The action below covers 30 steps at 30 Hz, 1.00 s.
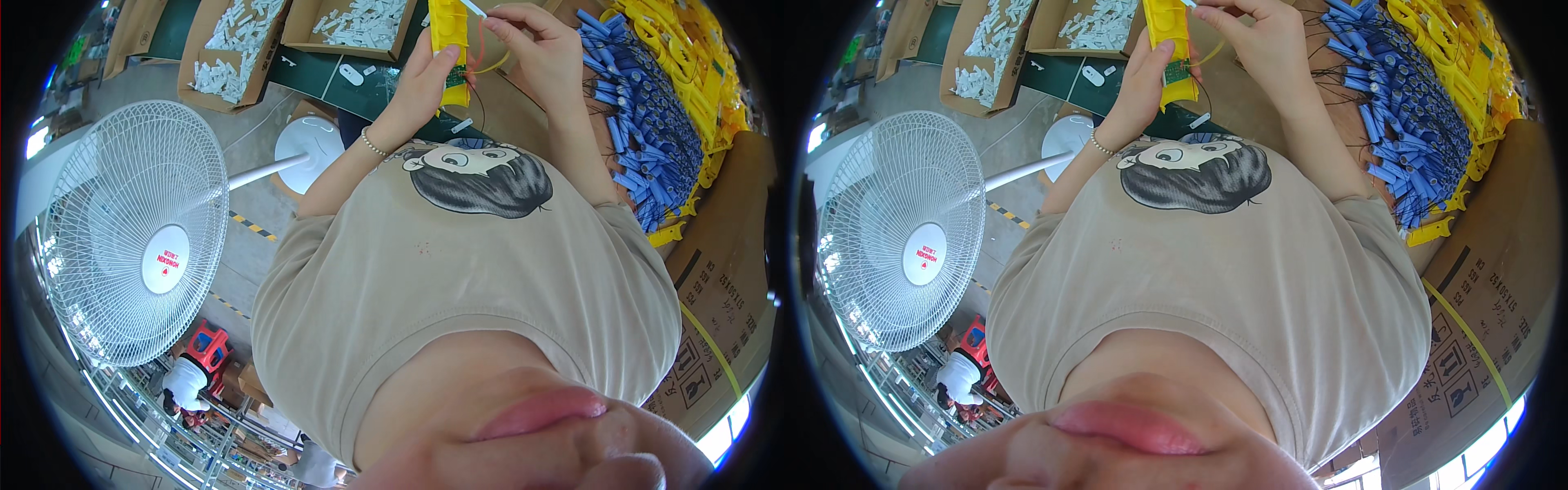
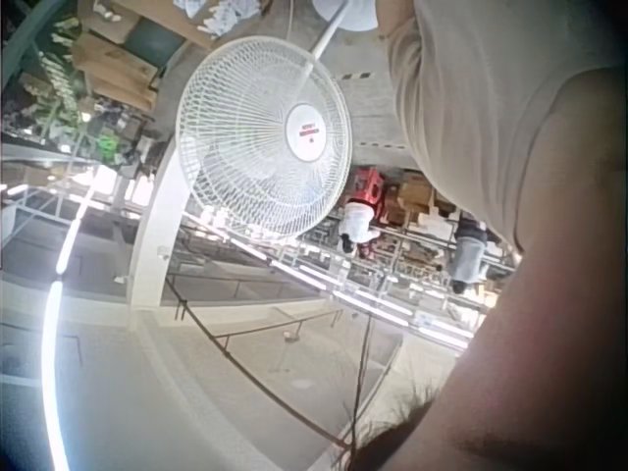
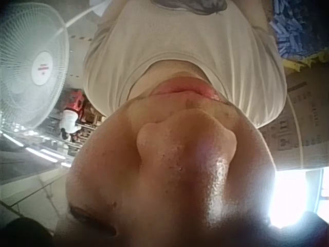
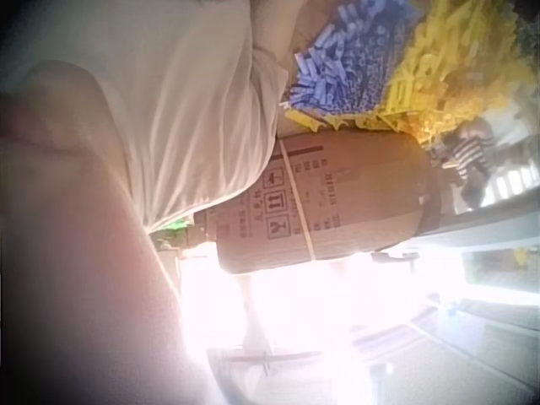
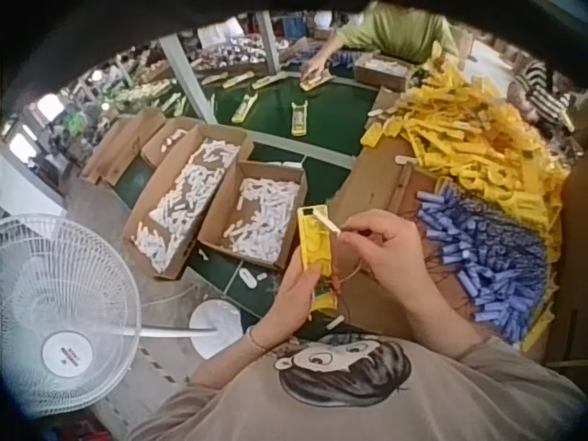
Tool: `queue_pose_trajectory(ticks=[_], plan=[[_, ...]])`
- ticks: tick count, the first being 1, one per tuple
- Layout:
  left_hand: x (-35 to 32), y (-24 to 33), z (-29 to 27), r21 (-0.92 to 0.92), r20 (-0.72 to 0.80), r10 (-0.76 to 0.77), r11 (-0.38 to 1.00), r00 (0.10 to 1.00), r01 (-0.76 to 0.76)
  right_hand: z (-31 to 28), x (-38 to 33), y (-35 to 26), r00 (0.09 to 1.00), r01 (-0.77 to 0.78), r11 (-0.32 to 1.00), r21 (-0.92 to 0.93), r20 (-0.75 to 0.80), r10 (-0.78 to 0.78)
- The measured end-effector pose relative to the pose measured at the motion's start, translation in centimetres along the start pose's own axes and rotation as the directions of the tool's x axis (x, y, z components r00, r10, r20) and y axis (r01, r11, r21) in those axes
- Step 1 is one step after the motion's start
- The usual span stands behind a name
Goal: The person assembles electronic components by hand, inserting an LED circuit board, internal wiring, and a battery pack into a yellow plastic handheld lighting housing.
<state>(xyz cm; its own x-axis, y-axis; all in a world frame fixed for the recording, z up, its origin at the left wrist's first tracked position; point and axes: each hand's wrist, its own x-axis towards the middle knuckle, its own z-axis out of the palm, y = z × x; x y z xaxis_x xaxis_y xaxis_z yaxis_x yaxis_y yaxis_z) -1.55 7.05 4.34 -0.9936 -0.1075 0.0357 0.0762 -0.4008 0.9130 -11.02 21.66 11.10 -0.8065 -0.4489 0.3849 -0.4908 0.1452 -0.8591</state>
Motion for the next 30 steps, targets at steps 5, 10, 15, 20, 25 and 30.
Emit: queue_pose_trajectory(ticks=[5,10,15,20,25,30], plan=[[-0.6,-0.1,-0.1,0.172,0.067,-0.025,0.985,0.997,0.013,0.5,-0.4,0.0,0.983,0.185,0.957,-0.225,0.039,-0.181],[-0.9,0.7,0.1,0.137,0.194,-0.096,0.988,0.976,0.07,-1.0,0.6,0.9,0.918,0.388,0.858,-0.336,0.056,-0.393],[-0.9,1.2,0.5,0.304,0.243,-0.114,0.952,0.963,0.036,-0.9,0.5,0.6,0.974,-0.227,0.971,0.075,0.024,0.226],[-0.6,1.0,-0.2,0.685,0.277,0.118,0.671,0.954,-0.282,-0.8,-0.1,0.5,0.894,-0.433,0.857,0.279,0.255,0.369],[0.6,2.3,-0.9,0.612,-0.015,0.406,0.726,0.914,-0.312,-2.0,0.0,0.8,0.847,-0.512,0.681,0.523,0.44,0.299],[0.6,3.8,-0.5,0.743,0.373,0.546,0.308,0.75,-0.594,-1.8,0.1,3.1,0.847,-0.473,0.517,0.714,0.53,0.042]])
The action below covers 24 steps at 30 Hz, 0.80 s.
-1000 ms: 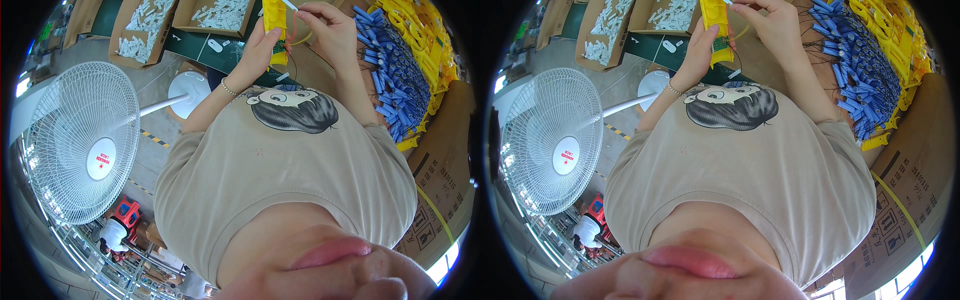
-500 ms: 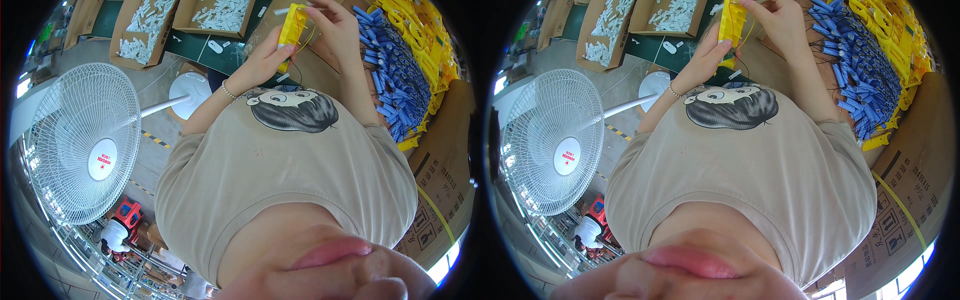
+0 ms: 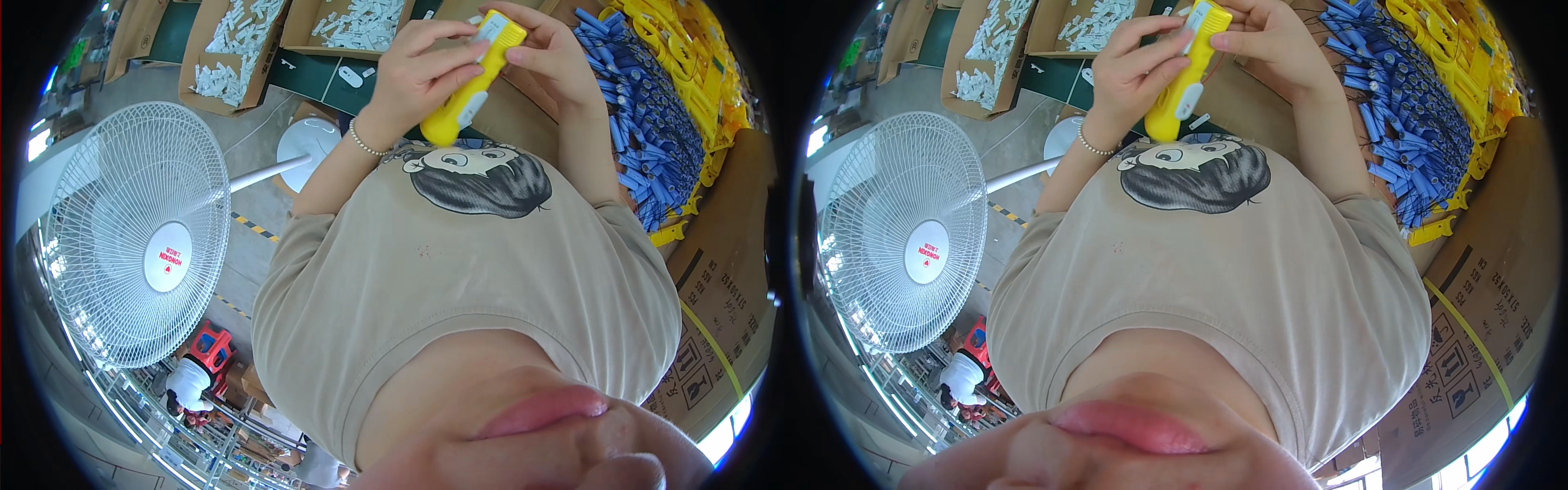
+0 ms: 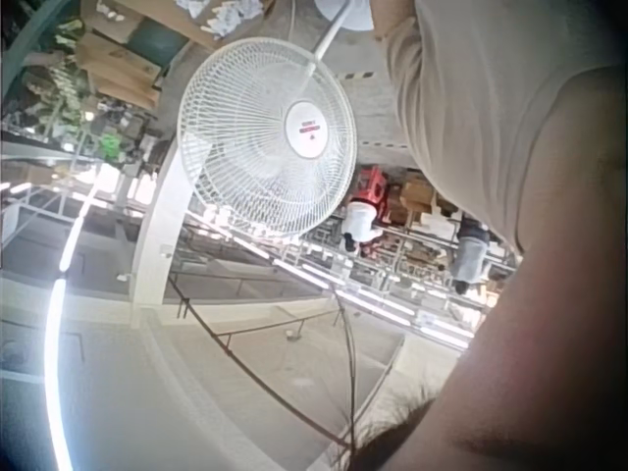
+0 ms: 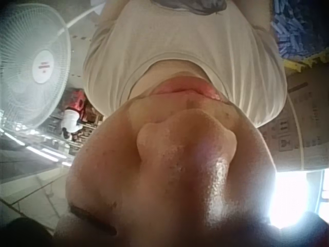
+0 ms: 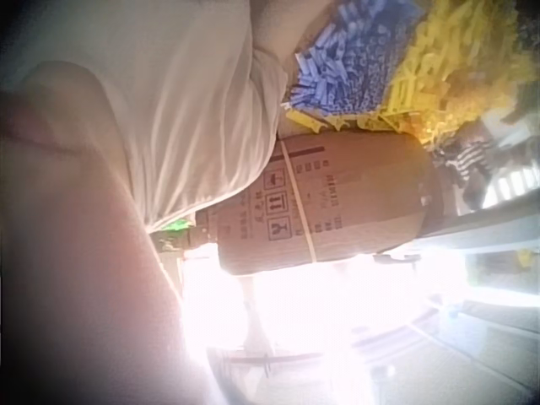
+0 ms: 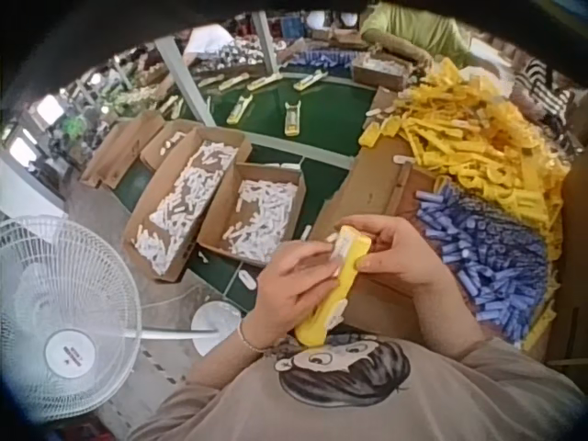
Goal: The person assembles electronic components by hand, inserting an LED circuit board, internal wiring, and a battery pack into a yellow plastic handheld lighting housing.
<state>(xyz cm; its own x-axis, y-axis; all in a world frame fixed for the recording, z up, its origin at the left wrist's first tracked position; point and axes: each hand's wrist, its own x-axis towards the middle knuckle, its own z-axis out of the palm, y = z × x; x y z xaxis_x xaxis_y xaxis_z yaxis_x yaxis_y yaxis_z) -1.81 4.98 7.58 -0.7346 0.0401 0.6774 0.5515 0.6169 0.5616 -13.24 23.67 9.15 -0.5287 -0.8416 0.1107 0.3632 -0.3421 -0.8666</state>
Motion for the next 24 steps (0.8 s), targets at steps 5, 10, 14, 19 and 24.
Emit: queue_pose_trajectory(ticks=[5,10,14,19,24], plan=[[2.9,4.1,-0.1,-0.753,0.5,-0.659,-0.009,0.562,0.659,-2.1,-0.3,2.3,0.997,-0.011,0.998,-0.067,0.077,0.016],[-1.1,0.7,2.0,-0.806,0.498,-0.57,-0.026,0.654,0.591,1.2,0.6,0.4,0.973,-0.098,0.989,-0.111,-0.221,0.071],[-1.6,0.8,2.2,-0.271,0.242,-0.378,0.858,0.894,0.436,3.5,1.0,0.8,0.873,-0.099,0.867,-0.488,-0.461,-0.159],[-1.8,0.0,1.8,-0.379,0.168,-0.513,0.755,0.842,0.536,1.0,0.9,2.4,0.938,-0.232,0.529,-0.816,-0.332,-0.101],[-1.4,0.2,1.0,-0.342,0.204,-0.539,0.743,0.818,0.575,2.4,0.8,4.0,0.943,-0.168,0.764,-0.622,-0.326,-0.059]])
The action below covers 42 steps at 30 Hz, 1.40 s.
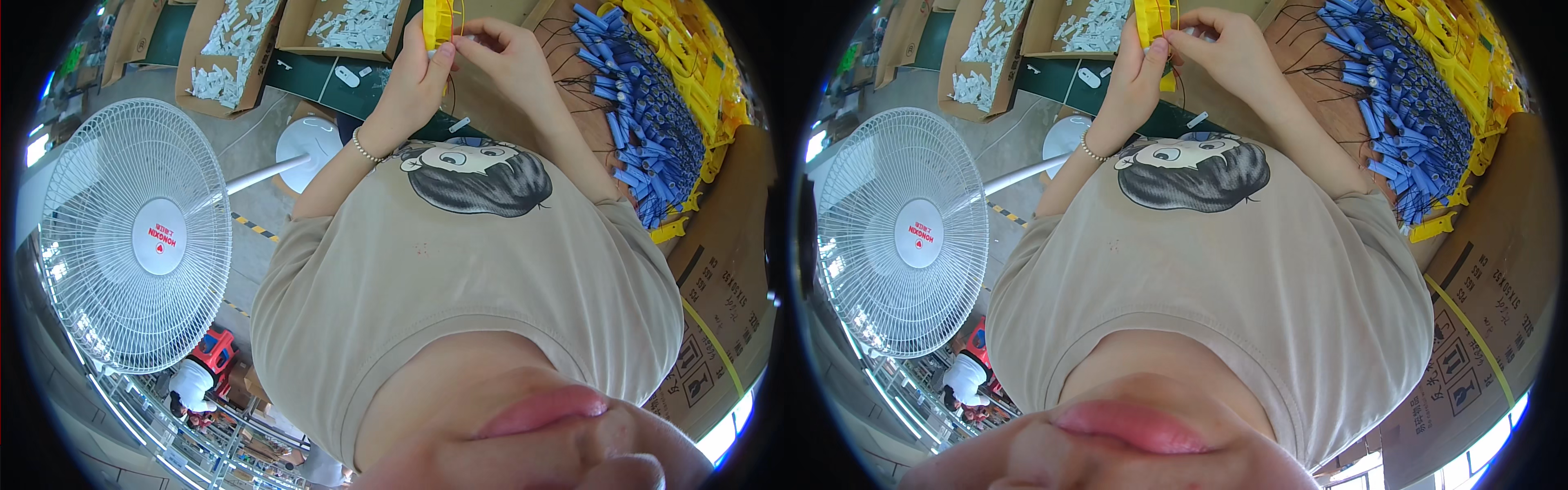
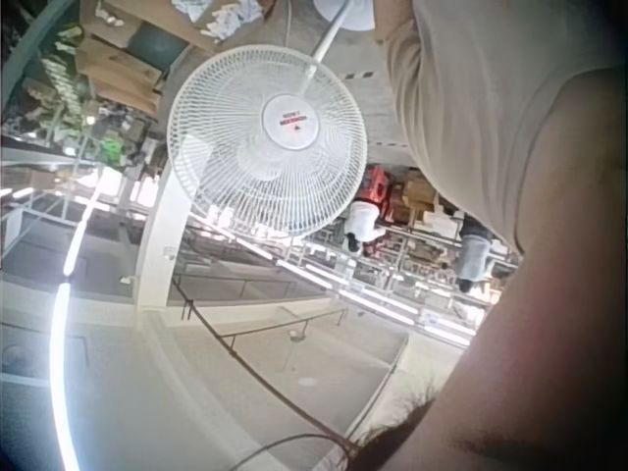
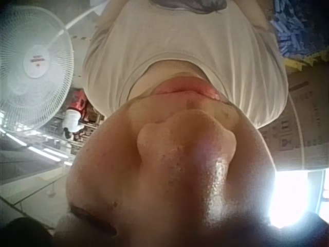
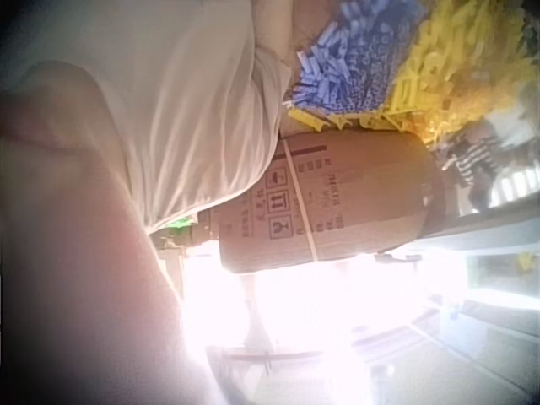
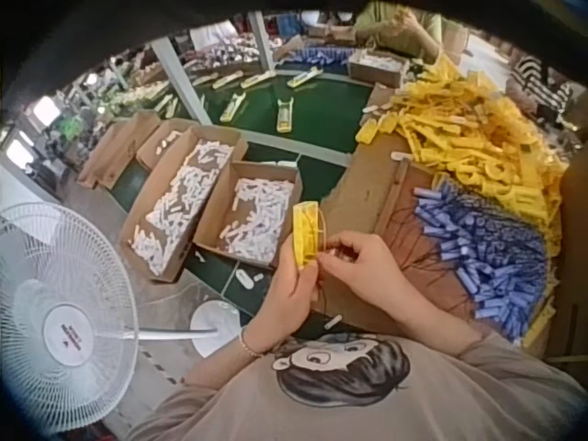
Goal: The person assembles electronic components by hand, inserting an LED circuit board, internal wiring, and a battery pack into a yellow plastic handheld lighting housing.
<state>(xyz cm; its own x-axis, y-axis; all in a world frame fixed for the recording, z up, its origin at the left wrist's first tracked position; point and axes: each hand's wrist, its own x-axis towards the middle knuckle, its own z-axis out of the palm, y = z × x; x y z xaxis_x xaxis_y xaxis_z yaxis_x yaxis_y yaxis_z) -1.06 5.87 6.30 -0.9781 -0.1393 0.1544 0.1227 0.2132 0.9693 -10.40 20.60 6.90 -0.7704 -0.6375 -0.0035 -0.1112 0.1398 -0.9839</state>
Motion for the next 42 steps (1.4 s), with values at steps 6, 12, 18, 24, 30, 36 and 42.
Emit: queue_pose_trajectory(ticks=[6,12,18,24,30,36,42], plan=[[-0.3,-2.3,0.1,0.093,-0.023,0.113,0.989,0.993,-0.111,-0.3,0.6,1.0,0.995,0.058,0.967,0.246,0.066,-0.077],[-0.2,-1.5,0.6,-0.147,-0.044,0.045,0.988,0.998,-0.051,0.4,-0.2,1.4,0.985,0.14,0.988,0.072,-0.107,-0.132],[0.3,-2.8,1.4,-0.21,-0.138,0.039,0.975,0.99,-0.068,1.8,-1.6,0.6,0.999,0.047,0.975,-0.218,0.005,-0.047],[0.4,-2.7,1.1,-0.295,-0.051,-0.048,0.955,0.998,0.031,-0.7,-1.7,1.2,0.943,0.334,0.839,-0.43,0.15,-0.298],[0.5,-3.0,0.7,-0.521,0.01,-0.197,0.836,0.98,0.173,-12.9,-1.6,6.7,0.932,-0.267,0.276,-0.923,-0.32,-0.17],[0.3,-3.2,1.5,-0.561,0.035,-0.206,0.806,0.978,0.19,-13.5,-1.3,5.1,0.961,-0.218,0.288,-0.933,-0.257,-0.105],[0.3,-4.0,1.6,-0.521,0.075,-0.155,0.836,0.985,0.171,-8.8,-1.1,-1.6,0.927,0.034,0.932,-0.361,-0.337,-0.164]])
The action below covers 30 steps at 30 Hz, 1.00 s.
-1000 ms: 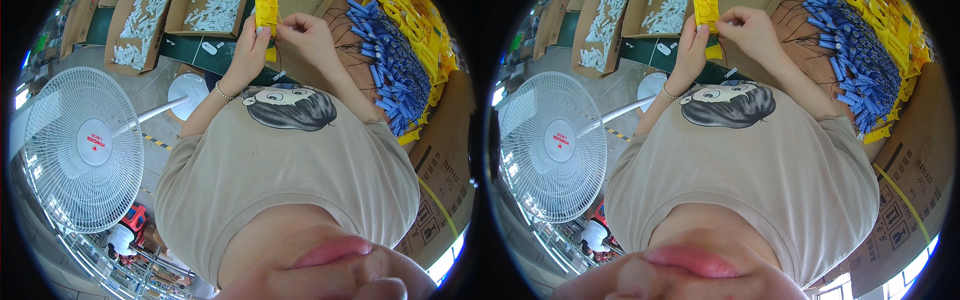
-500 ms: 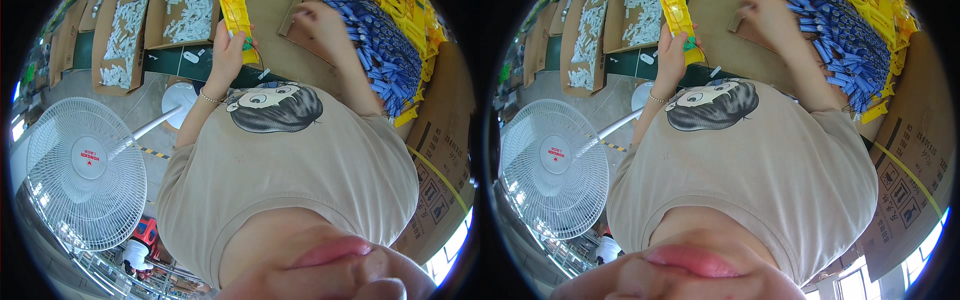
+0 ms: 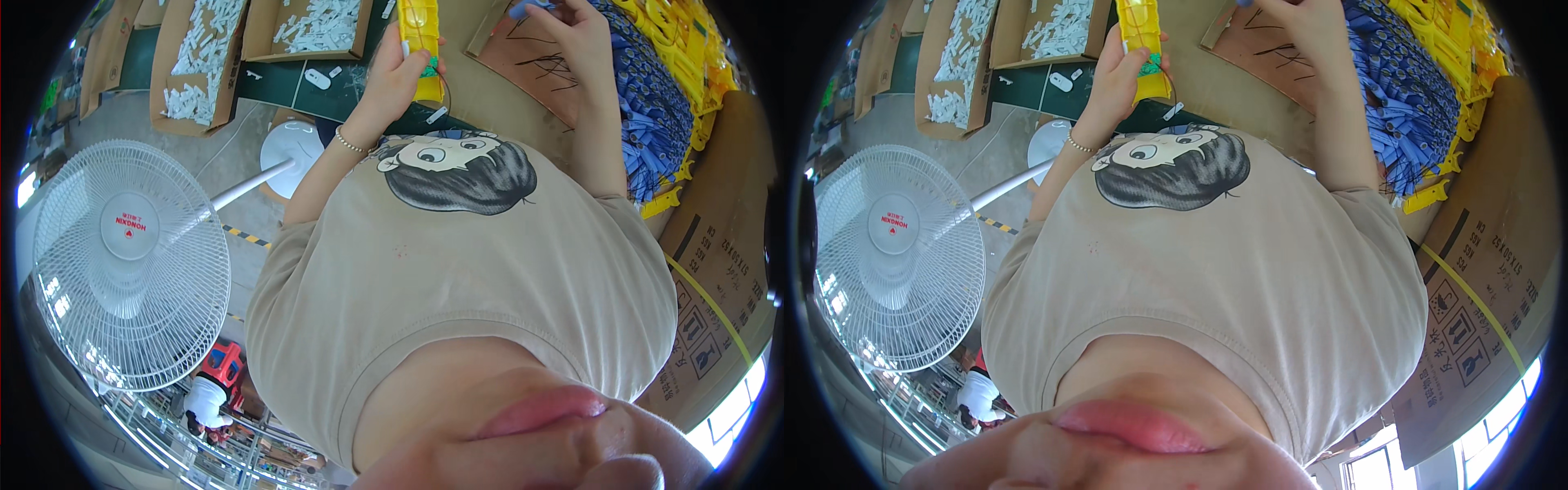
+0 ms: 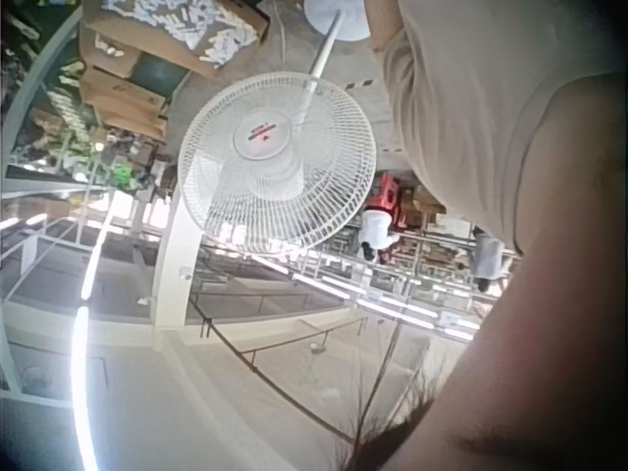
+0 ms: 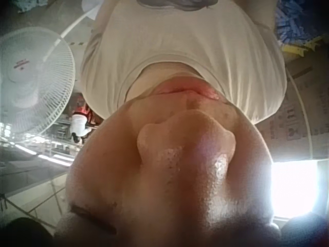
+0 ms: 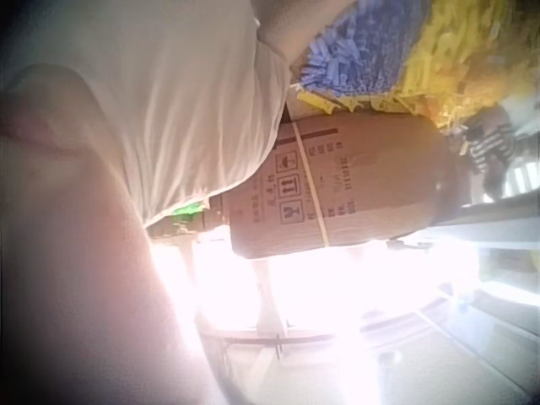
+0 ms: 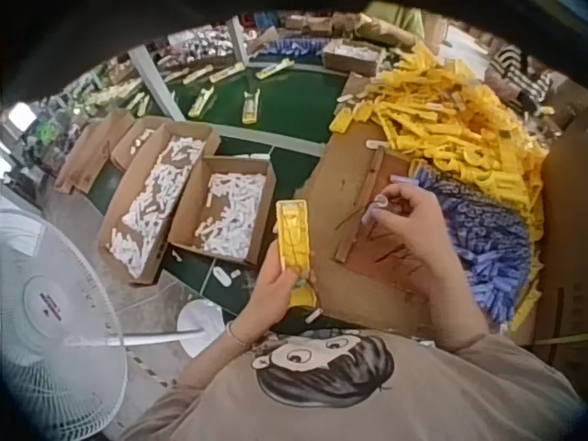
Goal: The person assembles electronic components by hand, inserting an LED circuit board, internal wiring, and a battery pack into a yellow plastic handheld lighting housing.
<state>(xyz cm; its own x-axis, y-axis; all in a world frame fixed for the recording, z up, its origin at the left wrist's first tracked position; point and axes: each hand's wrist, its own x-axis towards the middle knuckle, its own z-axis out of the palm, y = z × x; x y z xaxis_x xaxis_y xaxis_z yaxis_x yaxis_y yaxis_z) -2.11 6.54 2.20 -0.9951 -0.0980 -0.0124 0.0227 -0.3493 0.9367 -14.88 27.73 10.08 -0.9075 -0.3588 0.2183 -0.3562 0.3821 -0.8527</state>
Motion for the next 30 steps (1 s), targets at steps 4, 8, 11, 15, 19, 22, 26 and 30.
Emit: queue_pose_trajectory(ticks=[4,8,11,15,19,22,26,30], plan=[[0.4,-0.1,0.1,0.169,0.075,0.066,0.982,0.995,-0.078,3.3,-0.7,-1.5,0.977,-0.135,0.924,0.359,0.205,0.063],[0.1,0.3,0.0,0.326,0.078,0.12,0.935,0.99,-0.139,6.3,-1.4,-2.8,0.959,-0.213,0.837,0.503,0.27,0.082],[0.0,0.2,0.1,0.377,0.09,0.154,0.909,0.984,-0.177,6.7,-1.5,-2.6,0.957,-0.239,0.825,0.513,0.266,0.112],[0.1,0.7,0.3,0.68,0.053,0.291,0.69,0.955,-0.247,7.0,-1.5,-3.1,0.975,-0.159,0.892,0.423,0.209,0.075],[-0.1,-0.1,0.3,0.409,0.096,0.13,0.899,0.987,-0.158,6.6,-1.3,-3.9,0.974,-0.076,0.964,0.254,0.224,0.018],[-0.4,0.2,0.7,0.34,0.108,0.064,0.935,0.992,-0.098,6.4,-1.2,-3.6,0.968,0.032,0.989,0.145,0.241,-0.067],[-0.5,0.1,0.9,0.152,0.108,0.017,0.988,0.994,-0.033,7.2,-1.5,-3.9,0.979,0.005,0.995,0.097,0.2,-0.025],[-0.5,0.2,0.3,0.016,0.128,0.076,0.997,0.989,-0.079,9.9,-1.0,-2.0,0.976,-0.14,0.847,0.513,0.218,0.029]])
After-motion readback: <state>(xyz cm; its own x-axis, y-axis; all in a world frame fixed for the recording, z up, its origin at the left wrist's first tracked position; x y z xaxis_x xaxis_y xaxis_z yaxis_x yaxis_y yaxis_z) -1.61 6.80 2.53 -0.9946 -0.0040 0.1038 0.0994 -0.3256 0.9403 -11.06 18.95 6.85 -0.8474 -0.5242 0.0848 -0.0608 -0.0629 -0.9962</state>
